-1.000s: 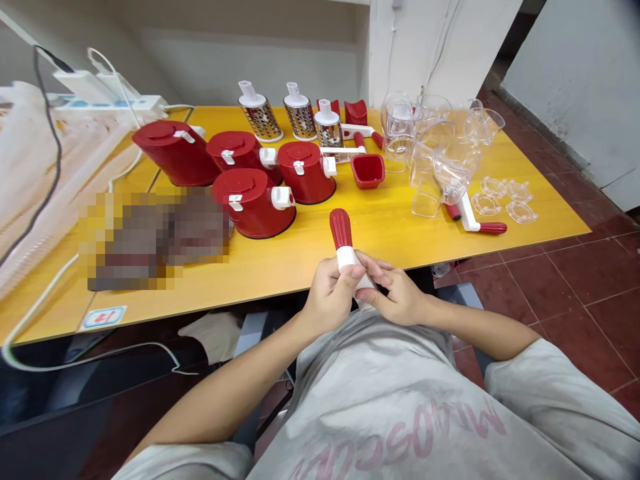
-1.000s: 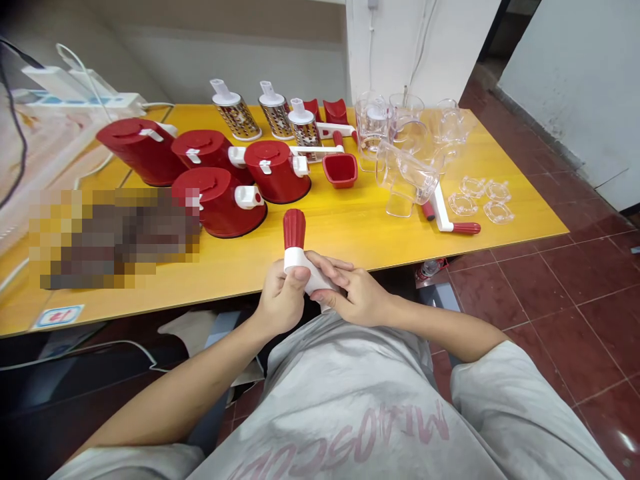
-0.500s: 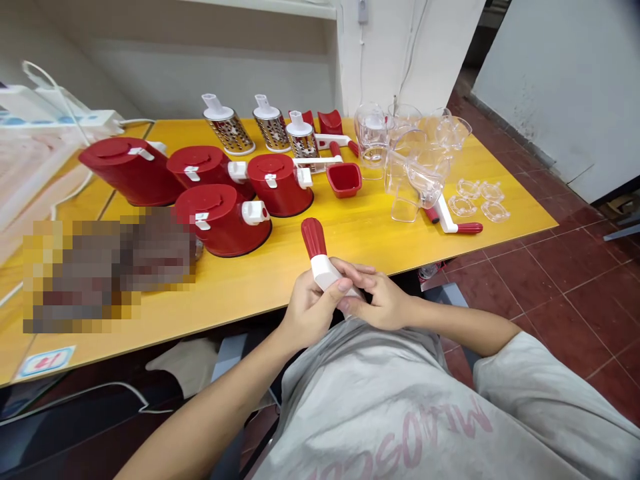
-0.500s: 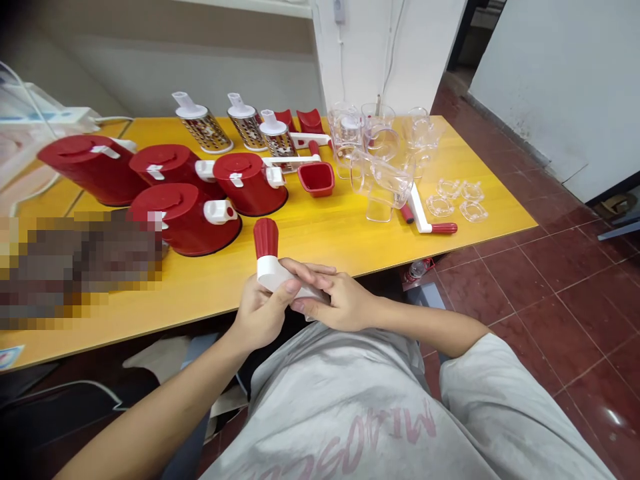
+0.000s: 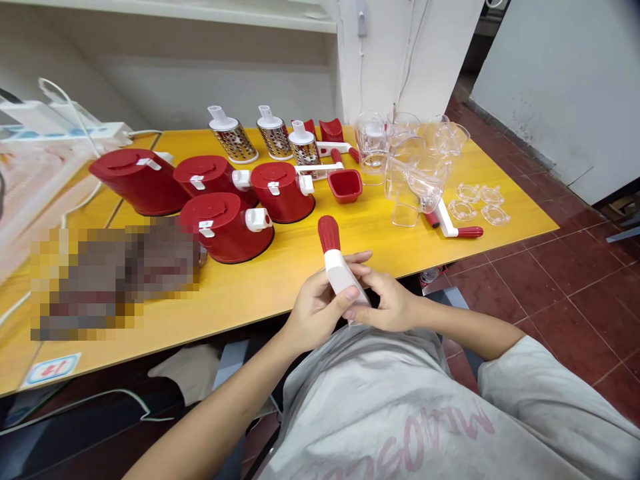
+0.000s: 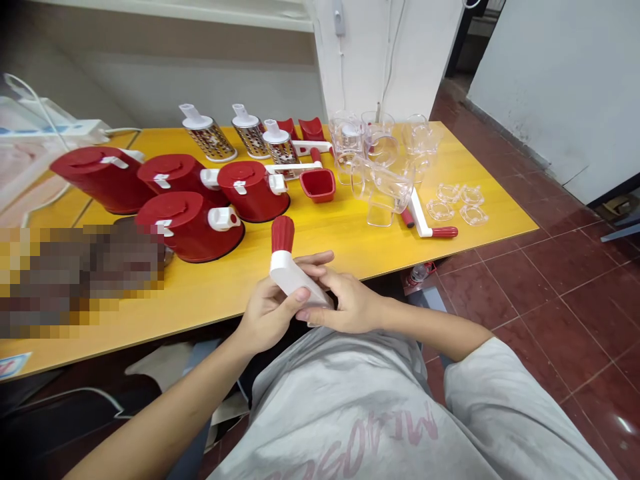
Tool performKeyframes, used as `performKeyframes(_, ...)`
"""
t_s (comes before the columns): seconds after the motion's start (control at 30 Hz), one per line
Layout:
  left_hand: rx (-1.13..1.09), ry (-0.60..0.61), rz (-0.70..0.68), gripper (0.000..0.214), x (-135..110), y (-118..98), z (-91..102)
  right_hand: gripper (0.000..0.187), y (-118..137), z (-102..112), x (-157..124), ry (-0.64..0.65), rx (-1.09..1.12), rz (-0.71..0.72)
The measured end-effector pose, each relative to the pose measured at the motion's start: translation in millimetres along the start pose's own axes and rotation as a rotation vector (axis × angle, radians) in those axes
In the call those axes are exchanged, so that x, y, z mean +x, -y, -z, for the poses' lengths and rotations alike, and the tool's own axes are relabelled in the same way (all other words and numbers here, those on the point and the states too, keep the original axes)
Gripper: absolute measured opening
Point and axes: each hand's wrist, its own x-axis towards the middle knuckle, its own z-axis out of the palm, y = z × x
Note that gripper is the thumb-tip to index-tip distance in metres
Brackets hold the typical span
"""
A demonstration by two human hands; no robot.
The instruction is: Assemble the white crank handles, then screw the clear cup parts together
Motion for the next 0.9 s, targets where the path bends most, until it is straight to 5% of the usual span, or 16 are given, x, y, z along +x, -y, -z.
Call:
performKeyframes(0.07,-0.023,-0.045,0.007,0.030,0,-8,0.9,0.042,12,16,1,0.036,-0.069,0.053)
performKeyframes(0.27,-0.186,-0.031,0.138,0.031,-2,-28,-1.2,0.029,49,64,-5,-0.298,-0.108,-0.040)
performKeyframes(0.43,-0.069,-0.192,0.027,0.039,17,-33,-16.9,0.033,53,66,0,-0.029,-0.008,-0.047)
performKeyframes(0.63,-0.138,-0.208,-0.007,0.042,40,-41,-28.2,0.055,49,67,3,-0.019,0.041,-0.043)
performKeyframes(0.77,-0.370,-0.389,0.063,0.054,55,-50,-37.6,0.097,46,79,-2,-0.043,-0.001,0.193)
performKeyframes(0.9,-0.694,-0.381,0.222,0.062,72,-68,-69.3,0.089,48,82,3,-0.425,-0.257,0.516)
